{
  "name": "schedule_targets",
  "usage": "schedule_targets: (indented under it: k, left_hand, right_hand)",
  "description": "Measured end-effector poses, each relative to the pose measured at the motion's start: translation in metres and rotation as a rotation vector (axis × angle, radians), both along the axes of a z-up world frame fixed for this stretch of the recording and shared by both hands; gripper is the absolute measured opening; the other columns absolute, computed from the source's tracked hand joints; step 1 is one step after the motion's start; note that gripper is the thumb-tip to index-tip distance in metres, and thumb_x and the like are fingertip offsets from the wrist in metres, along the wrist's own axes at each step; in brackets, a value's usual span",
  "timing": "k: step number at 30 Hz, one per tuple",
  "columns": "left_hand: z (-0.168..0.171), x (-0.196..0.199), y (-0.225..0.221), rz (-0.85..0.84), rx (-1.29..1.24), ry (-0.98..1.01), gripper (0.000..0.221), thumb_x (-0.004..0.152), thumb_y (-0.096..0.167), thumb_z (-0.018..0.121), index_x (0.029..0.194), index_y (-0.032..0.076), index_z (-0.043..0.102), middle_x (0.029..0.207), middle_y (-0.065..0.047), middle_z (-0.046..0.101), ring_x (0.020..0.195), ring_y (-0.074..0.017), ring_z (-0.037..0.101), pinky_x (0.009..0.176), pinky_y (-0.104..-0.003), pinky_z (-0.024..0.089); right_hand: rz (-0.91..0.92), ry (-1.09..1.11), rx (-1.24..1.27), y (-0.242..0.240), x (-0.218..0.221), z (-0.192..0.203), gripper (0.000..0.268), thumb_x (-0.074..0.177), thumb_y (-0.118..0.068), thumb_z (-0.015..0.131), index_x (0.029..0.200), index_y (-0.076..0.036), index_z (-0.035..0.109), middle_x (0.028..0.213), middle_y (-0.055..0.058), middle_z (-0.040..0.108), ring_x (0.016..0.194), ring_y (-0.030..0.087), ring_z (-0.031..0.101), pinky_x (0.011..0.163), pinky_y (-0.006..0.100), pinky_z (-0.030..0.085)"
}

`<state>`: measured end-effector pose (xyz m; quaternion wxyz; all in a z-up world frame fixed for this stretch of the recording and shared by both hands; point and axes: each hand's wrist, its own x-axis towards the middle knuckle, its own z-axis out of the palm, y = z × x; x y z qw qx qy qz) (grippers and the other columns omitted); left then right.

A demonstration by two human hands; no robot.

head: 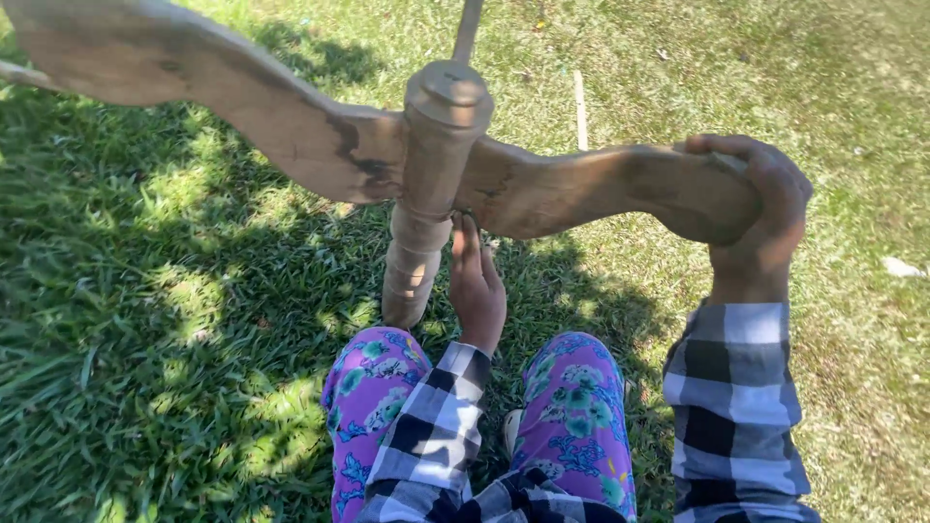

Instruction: The person sands the wooden base of a table outdoors using a sanding block.

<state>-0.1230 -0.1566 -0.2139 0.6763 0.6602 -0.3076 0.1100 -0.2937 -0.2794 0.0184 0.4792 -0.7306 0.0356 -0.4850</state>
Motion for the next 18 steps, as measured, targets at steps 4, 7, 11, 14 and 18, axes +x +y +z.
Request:
schedule_targets:
  k: [4, 7, 11, 14, 18]
  left_hand:
    - [0.002, -0.001, -0.001, 0.025, 0.020, -0.017, 0.051, 0.109, 0.008, 0.046, 0.159, 0.003, 0.038, 0.164, -0.025, 0.039, 0.149, -0.0416, 0.044, 0.120, -0.044, 0.040]
    - [0.016, -0.010, 0.002, 0.067, 0.048, -0.078, 0.052, 0.108, 0.008, 0.050, 0.158, 0.002, 0.039, 0.163, -0.021, 0.040, 0.146, -0.0402, 0.048, 0.117, -0.044, 0.043]
    - [0.044, -0.038, 0.003, -0.117, 0.277, -0.281, 0.055, 0.101, 0.007, 0.052, 0.156, 0.008, 0.044, 0.163, -0.008, 0.046, 0.110, -0.0328, 0.058, 0.098, -0.040, 0.052]
    - [0.062, -0.039, 0.004, -0.095, 0.171, -0.502, 0.056, 0.102, 0.005, 0.050, 0.157, 0.010, 0.044, 0.164, -0.007, 0.043, 0.125, -0.0331, 0.055, 0.107, -0.040, 0.051]
    - [0.063, -0.010, 0.001, 0.048, -0.109, -0.237, 0.058, 0.106, 0.003, 0.047, 0.162, 0.002, 0.035, 0.169, -0.014, 0.033, 0.148, -0.0384, 0.047, 0.121, -0.047, 0.042]
  right_hand:
    - [0.002, 0.007, 0.032, 0.002, 0.003, 0.000, 0.052, 0.101, -0.036, 0.058, 0.120, 0.011, 0.068, 0.115, 0.027, 0.071, 0.110, 0.036, 0.071, 0.105, 0.044, 0.058]
    - [0.037, 0.056, 0.006, 0.007, 0.005, 0.006, 0.055, 0.102, -0.039, 0.058, 0.124, 0.010, 0.068, 0.122, 0.026, 0.070, 0.111, 0.035, 0.071, 0.110, 0.045, 0.058]
    - [0.111, 0.160, 0.132, 0.001, 0.003, 0.009, 0.060, 0.097, -0.042, 0.057, 0.129, 0.008, 0.065, 0.130, 0.026, 0.068, 0.121, 0.036, 0.069, 0.109, 0.046, 0.056]
    - [0.170, 0.183, 0.175, 0.003, 0.003, 0.009, 0.062, 0.097, -0.043, 0.056, 0.131, 0.007, 0.063, 0.136, 0.026, 0.066, 0.127, 0.037, 0.066, 0.113, 0.046, 0.054]
    - [0.165, 0.165, 0.193, 0.002, 0.004, 0.001, 0.062, 0.098, -0.043, 0.052, 0.130, 0.008, 0.063, 0.135, 0.026, 0.066, 0.126, 0.038, 0.065, 0.114, 0.047, 0.052]
